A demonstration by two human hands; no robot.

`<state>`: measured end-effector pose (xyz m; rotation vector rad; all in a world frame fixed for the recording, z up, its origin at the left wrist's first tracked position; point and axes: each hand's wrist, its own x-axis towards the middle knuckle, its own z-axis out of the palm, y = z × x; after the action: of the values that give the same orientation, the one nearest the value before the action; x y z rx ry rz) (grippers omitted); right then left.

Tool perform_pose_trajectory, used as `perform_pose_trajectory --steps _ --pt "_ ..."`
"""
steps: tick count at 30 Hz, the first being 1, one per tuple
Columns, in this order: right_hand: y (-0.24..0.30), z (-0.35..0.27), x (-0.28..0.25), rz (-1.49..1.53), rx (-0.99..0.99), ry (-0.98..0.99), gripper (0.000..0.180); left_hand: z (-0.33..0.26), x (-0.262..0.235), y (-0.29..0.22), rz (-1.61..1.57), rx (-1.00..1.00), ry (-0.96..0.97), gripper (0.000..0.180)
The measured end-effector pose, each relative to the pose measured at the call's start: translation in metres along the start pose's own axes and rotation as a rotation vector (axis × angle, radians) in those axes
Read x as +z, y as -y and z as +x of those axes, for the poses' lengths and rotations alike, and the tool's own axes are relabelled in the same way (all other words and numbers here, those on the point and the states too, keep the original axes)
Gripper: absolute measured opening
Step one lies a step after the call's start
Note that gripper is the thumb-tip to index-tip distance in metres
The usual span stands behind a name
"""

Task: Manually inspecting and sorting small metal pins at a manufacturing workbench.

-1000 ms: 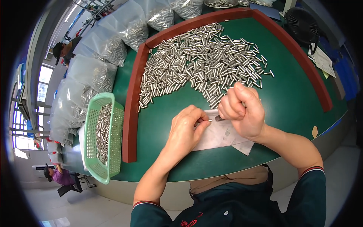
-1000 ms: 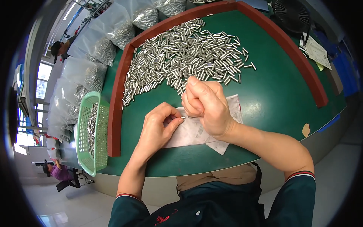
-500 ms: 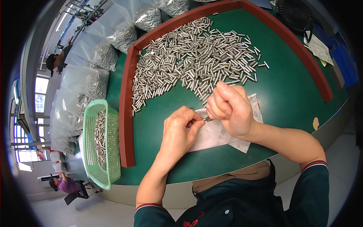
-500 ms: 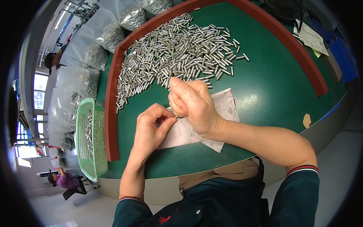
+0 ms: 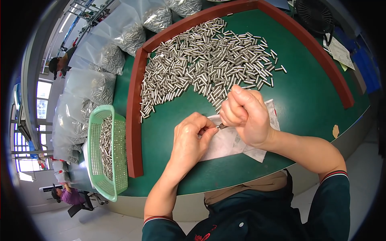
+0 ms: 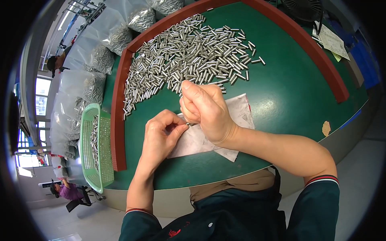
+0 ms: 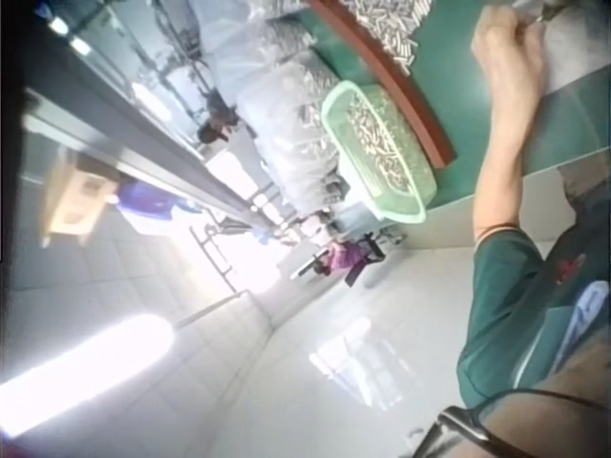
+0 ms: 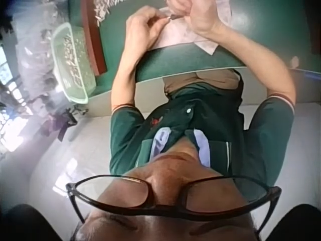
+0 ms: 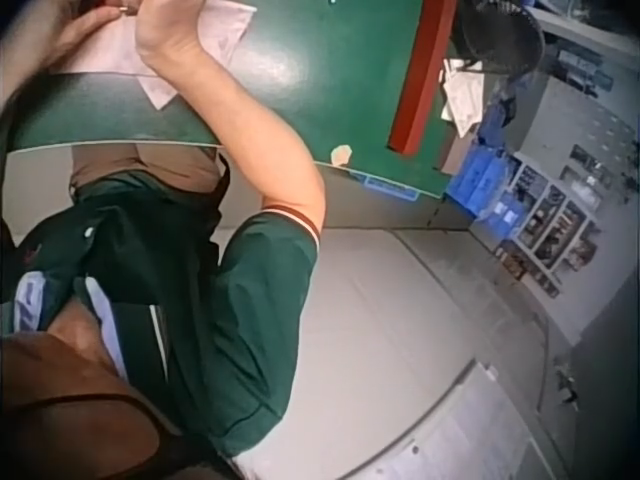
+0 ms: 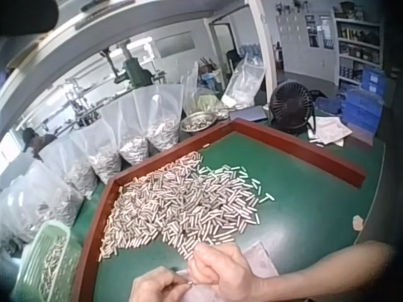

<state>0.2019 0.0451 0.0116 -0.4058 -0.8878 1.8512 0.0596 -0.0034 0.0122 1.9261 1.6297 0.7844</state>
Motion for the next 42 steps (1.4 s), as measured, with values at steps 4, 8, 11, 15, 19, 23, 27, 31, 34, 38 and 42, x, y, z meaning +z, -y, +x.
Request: perform_pose_trajectory --steps 4,8,11,15,19,23,27,31,34,38,42 --pt "-0.001 0.0 0.002 -0.029 -0.023 0.018 0.046 0.001 0.0 -0.001 -0.003 -0.017 0.003 0.01" --pt "-0.003 -0.002 0.003 -0.053 -0.028 0.028 0.045 0.003 0.001 -0.001 -0.037 -0.041 0.004 0.009" --pt "-0.004 -0.003 0.004 -0.122 -0.06 0.07 0.044 0.004 0.001 -0.004 -0.004 -0.036 -0.01 0.008" --pt "-0.005 -0.005 0.007 -0.165 -0.036 0.051 0.041 0.005 0.0 -0.003 -0.013 -0.024 -0.012 0.008" --pt "-0.004 -0.006 0.005 -0.141 -0.051 0.044 0.043 0.004 -0.004 -0.003 -0.037 -0.044 -0.004 0.007" --pt "-0.003 -0.007 -0.007 -0.099 -0.037 0.097 0.043 0.008 -0.014 0.015 -0.788 -0.335 0.096 0.007" --pt "0.0 -0.008 -0.005 -0.111 -0.017 0.092 0.043 0.011 -0.02 0.026 -1.287 -0.417 0.106 0.01" --pt "-0.001 -0.009 -0.006 -0.079 0.001 0.121 0.043 0.012 -0.019 0.034 -1.425 -0.428 0.129 0.013" --pt "0.0 -0.008 -0.006 -0.089 0.013 0.112 0.044 0.012 -0.018 0.035 -1.447 -0.403 0.153 0.012" --pt "-0.001 -0.008 -0.004 -0.139 -0.007 0.108 0.043 0.012 -0.019 0.036 -1.441 -0.412 0.15 0.013" --pt "0.0 -0.008 -0.004 -0.154 -0.009 0.098 0.044 0.014 -0.027 0.032 -1.374 -0.454 0.042 0.023"
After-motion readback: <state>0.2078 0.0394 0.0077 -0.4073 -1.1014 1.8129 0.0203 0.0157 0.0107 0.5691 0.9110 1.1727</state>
